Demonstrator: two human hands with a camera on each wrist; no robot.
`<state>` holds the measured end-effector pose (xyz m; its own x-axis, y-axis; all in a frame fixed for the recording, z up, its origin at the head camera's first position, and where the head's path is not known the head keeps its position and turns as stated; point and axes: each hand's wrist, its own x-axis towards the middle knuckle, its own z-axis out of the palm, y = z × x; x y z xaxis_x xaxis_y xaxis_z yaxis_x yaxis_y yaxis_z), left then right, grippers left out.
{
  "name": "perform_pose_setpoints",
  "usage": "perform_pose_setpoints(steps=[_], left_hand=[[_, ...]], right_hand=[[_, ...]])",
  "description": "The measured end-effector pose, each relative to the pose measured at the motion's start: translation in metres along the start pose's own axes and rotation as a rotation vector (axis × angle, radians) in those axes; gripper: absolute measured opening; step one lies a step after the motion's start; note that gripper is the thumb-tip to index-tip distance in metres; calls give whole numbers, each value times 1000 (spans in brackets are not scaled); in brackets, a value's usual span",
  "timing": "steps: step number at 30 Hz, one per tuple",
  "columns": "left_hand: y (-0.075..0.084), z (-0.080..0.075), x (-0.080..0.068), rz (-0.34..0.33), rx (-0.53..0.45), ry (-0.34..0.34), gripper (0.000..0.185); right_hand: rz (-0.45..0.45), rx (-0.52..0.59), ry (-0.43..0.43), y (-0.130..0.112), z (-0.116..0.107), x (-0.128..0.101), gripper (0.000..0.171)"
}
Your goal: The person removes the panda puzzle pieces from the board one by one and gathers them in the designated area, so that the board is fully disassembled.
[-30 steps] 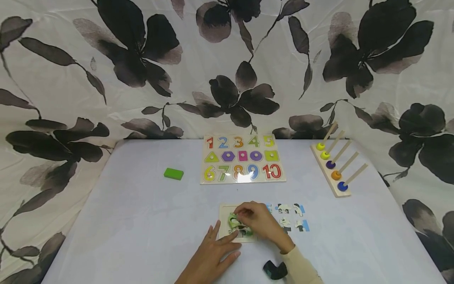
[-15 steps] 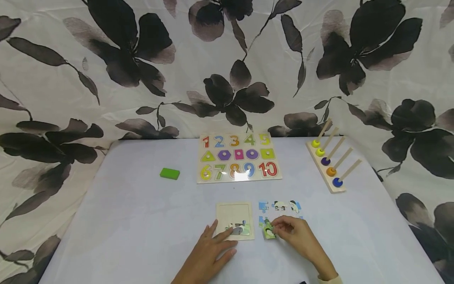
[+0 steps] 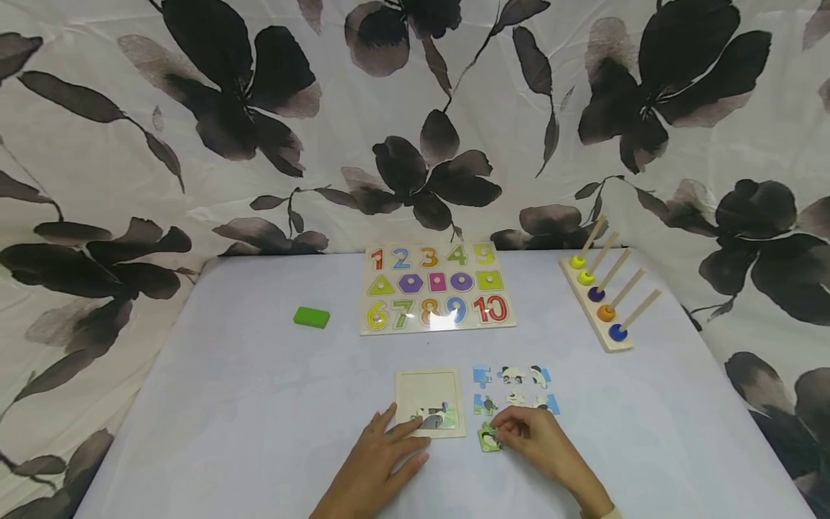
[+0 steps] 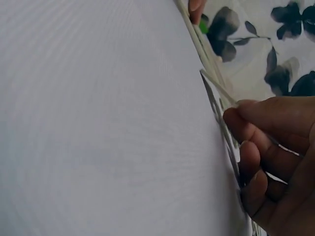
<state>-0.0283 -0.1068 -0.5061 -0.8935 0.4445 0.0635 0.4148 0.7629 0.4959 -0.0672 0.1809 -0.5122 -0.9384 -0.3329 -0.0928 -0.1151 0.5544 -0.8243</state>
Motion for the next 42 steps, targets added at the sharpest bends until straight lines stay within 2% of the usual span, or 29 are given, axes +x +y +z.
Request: perform_pose_setpoints(steps=[9,13,22,29,35,38,42], left_hand=[[1,-1,0,-25,-17,-8,31],[2,-1,1,-52,-26,-47,34],[4,-2,2,-56,-12,-74,35],[4,1,1,-13,30,-39,36],[3,1,0,4,27,-16,34],[5,1,1,15,8,-29,34],[10,3,3,74,-6,-30,37]], right_hand=[[-53,-91,49,-2,3,1,10],[-71,-147,74,-4,4,0,12],[-45,-245,111,-7,9,2,16],[-17,-275,142,-10,12,1,16],[-104,-232,169,-24,17,8,14],[-164,-229,143,-33,22,15,16],[-227,-225,92,-42,30,28,16]])
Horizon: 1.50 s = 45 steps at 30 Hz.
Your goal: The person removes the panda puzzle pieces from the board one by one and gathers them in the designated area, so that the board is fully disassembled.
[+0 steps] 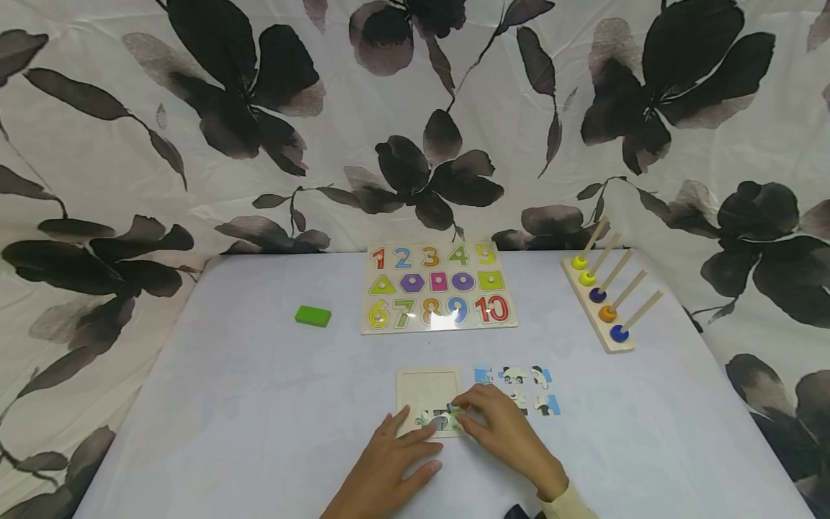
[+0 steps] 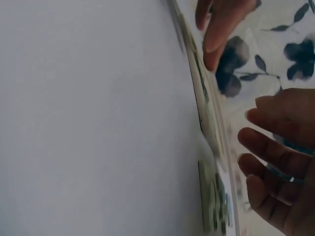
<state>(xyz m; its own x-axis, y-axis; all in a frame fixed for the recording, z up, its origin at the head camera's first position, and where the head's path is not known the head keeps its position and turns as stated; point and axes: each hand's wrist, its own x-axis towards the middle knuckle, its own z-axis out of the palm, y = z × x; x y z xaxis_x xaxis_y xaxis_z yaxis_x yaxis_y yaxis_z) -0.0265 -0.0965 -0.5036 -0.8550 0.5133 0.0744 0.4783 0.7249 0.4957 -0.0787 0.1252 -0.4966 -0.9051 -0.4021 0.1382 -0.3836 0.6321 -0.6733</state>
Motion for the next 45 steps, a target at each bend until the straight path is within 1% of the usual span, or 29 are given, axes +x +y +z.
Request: perform_pose_setpoints(steps=[3,7,9,11,15,22,33,39,45], left_hand=[[4,2,2,29,-4,-19,40],[8,6,6,10,-12,-77,42],[8,7,7,5,-15,-90,42],[9,7,8,-2,-22,-99,40],[8,8,8,7,-31,-89,39],[8,12,9,16,-24,-98,43],[8,13,10,3,-19,-111,42],[8,14,11,-11,-25,-115,41],[8,13,11,-7,-26,-111,41]], right_hand=[[-36,-23,-29,-3,5,10,15],[-68,-125,-60,-6,13,19,13],[-82,-166,-67,-7,15,21,14],[-83,-188,-71,-8,16,21,16],[-75,-203,-71,-9,17,21,19],[-56,-186,-88,-9,18,20,20],[-51,-164,-87,-8,20,21,18],[-61,-137,-72,-9,19,21,17],[-55,-77,-79,-9,18,20,12]])
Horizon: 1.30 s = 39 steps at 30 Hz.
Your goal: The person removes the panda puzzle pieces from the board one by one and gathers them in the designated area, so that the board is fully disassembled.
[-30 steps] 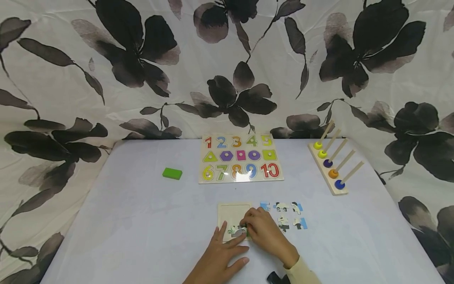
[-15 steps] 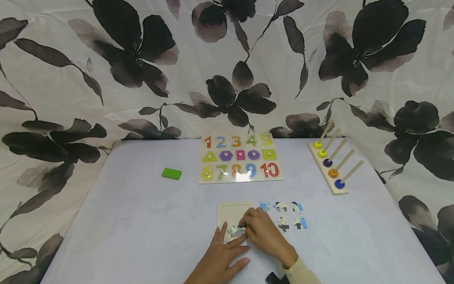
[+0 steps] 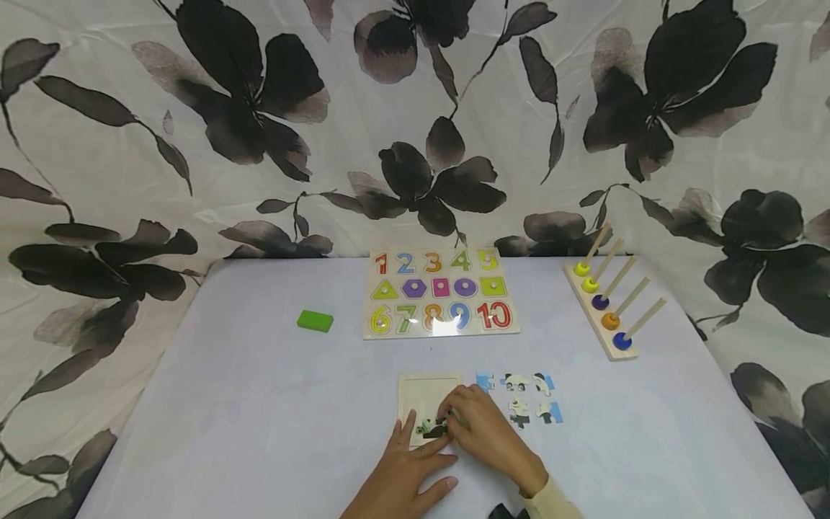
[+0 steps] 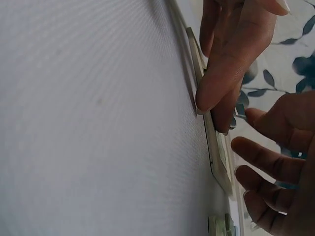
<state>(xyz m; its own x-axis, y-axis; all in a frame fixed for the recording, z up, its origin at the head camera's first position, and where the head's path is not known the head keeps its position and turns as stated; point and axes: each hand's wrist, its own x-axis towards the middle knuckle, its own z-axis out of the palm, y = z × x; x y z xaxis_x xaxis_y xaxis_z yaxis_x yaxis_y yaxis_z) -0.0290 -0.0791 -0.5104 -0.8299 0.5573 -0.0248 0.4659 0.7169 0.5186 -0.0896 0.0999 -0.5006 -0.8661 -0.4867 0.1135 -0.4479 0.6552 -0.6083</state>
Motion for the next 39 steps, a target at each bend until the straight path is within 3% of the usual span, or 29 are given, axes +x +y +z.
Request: perform_pose_setpoints(steps=[10,20,27,32,39], left_hand=[[-3,0,-2,38,2,10,41],[-4,0,0,42,-21,7,40],[-6,-5,-1,7,-35,-32,40],[-5,-7,0,-46,-35,-72,43],[-5,-8,1,-43,-41,-67,42]], right_hand=[[-12,108,-47,2,-2,2,11],[-12,169,32,6,-10,2,13],[108,287,54,25,-42,-9,1],[199,274,42,48,-65,-29,7],[274,264,-10,73,-86,-56,5]])
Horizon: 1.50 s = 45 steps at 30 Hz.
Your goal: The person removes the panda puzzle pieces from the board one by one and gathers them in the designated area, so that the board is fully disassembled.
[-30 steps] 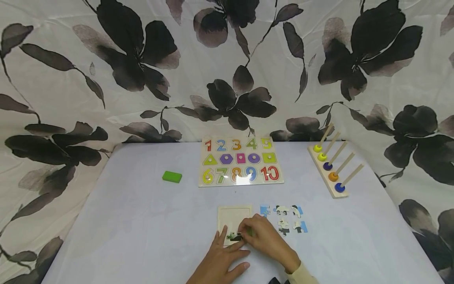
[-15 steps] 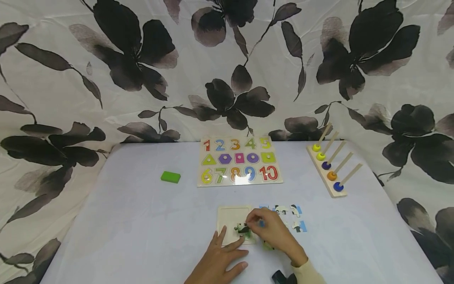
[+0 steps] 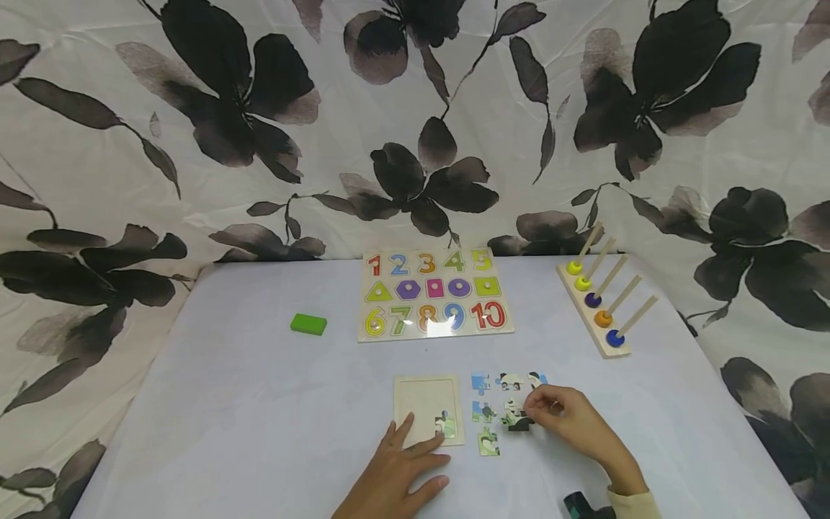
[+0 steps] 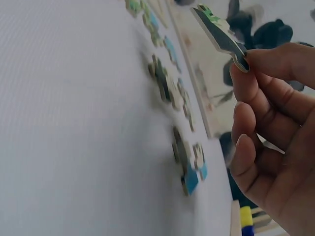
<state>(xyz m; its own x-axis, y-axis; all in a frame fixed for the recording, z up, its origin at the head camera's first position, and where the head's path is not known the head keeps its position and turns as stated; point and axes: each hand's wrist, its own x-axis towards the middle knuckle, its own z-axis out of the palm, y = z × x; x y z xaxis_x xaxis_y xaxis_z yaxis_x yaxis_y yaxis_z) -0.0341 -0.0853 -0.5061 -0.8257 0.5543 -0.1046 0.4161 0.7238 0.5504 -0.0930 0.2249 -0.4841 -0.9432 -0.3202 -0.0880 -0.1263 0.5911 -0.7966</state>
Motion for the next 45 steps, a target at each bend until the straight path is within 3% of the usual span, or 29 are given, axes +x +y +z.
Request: perform_pose_setpoints(steps=[5,14,20,34,45], left_hand=[[0,1,0,8,1,10,40],[-1,4,-1,57,-5,43,38],[-2,5,-2,74,6,65,40],[-1,5,-2,63,-12,55,39],[0,5,-2,47,-18,56,39]], right_hand=[[26,2,-29,7,-6,-9,5],[28,102,-105,14,1,-11,3],[47,72,-101,15,6,-11,5],[1,19,-112,14,9,-14,5],[40,-62,-105,16,12,-14,6]])
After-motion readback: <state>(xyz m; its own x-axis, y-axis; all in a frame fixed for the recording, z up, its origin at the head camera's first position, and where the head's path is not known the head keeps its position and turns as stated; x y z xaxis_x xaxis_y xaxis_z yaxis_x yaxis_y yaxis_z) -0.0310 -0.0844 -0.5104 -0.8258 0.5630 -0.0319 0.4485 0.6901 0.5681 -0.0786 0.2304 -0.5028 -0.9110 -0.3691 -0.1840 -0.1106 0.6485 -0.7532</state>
